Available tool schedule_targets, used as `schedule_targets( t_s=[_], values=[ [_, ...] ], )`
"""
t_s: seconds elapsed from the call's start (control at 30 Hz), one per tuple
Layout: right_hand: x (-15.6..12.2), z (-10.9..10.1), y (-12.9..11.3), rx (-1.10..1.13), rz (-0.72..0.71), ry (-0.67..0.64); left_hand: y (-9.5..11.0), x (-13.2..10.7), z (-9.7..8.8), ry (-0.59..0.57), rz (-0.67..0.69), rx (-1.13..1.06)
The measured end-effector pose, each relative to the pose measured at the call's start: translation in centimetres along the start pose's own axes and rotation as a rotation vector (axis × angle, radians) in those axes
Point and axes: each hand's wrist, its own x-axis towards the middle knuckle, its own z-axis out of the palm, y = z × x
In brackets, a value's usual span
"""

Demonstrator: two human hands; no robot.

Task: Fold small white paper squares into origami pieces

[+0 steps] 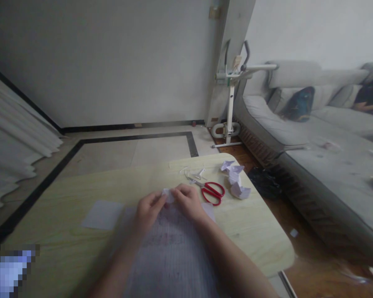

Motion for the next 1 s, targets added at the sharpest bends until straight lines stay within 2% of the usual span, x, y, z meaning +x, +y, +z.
schedule_targets(
  t_s=[0.2,0.4,0.63,0.8,1.0],
  values=[
    [-0.1,-0.01,-0.16,-0.025,0.013,-0.079,0.18,0.21,-0.34,0.009,0.014,0.076],
    [0.05,0.09,-0.03,-0.05,-0.007,-0.054,0.16,0.2,-0.19,-0.016,-0.017,0.071],
    [0.11,0.18,0.34,-0.007,0.024,0.02,-0.42,-0.16,-0.14,0.0,0.068,0.147],
    [0.06,-0.01,0.33,0.02,0.087,-0.058,-0.28,-0.24,-0.34,-0.033,0.078,0.149],
    [-0.1,0.09,0.24,-0.009,0.08,-0.095,-0.2,-0.29,-0.47,-0.036,0.106,0.16]
  ],
)
